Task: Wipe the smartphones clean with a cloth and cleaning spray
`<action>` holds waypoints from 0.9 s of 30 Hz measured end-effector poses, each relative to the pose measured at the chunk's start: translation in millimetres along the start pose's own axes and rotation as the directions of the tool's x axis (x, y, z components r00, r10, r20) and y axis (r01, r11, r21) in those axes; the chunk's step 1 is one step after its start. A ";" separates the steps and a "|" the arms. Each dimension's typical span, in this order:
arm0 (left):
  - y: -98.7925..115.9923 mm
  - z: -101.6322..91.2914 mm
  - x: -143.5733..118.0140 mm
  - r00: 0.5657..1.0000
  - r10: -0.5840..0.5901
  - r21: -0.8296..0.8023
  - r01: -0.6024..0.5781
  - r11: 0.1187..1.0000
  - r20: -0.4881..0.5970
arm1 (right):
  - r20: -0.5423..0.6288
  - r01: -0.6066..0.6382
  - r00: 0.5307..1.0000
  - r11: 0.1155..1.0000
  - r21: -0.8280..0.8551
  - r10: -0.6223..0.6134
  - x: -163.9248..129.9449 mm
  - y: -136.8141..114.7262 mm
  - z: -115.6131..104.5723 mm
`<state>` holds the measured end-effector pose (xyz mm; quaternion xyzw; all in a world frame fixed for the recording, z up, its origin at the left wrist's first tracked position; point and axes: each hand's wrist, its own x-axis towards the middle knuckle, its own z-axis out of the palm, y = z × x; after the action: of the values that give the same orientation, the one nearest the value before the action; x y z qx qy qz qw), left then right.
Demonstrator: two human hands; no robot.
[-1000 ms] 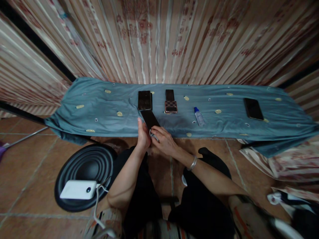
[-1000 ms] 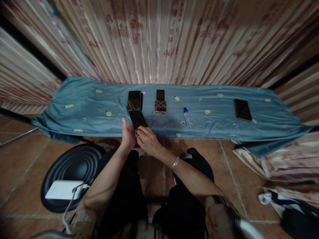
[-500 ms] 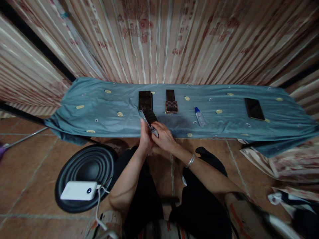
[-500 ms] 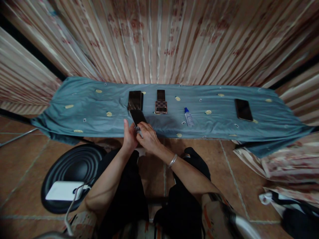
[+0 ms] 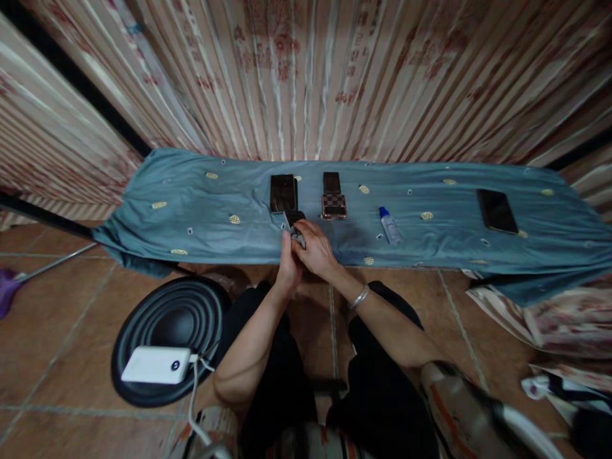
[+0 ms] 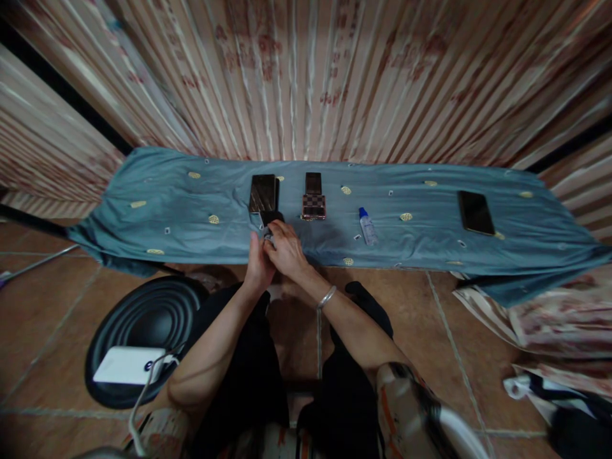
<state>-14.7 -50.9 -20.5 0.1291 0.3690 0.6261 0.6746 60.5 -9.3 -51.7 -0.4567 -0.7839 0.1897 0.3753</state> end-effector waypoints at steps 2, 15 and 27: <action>-0.6 -0.4 0.4 1.000 0.002 0.006 -0.002 1.000 0.001 | -0.008 0.003 1.000 1.000 -0.005 -0.003 1.5 1.1 0.8; -10.3 -20.1 18.2 0.979 0.168 0.112 -0.156 0.981 -0.113 | 0.079 0.199 0.978 0.979 -0.038 -0.195 -2.0 -1.9 -6.4; -6.7 -25.7 6.5 0.973 0.173 0.580 -0.229 0.782 0.152 | 0.011 0.183 0.982 0.953 -0.240 -0.186 10.6 16.5 -42.6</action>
<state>-27.0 -53.4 -44.8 0.4004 0.4994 0.5410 0.5456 99.3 6.3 -30.3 -0.4246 -0.8380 0.0551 0.3383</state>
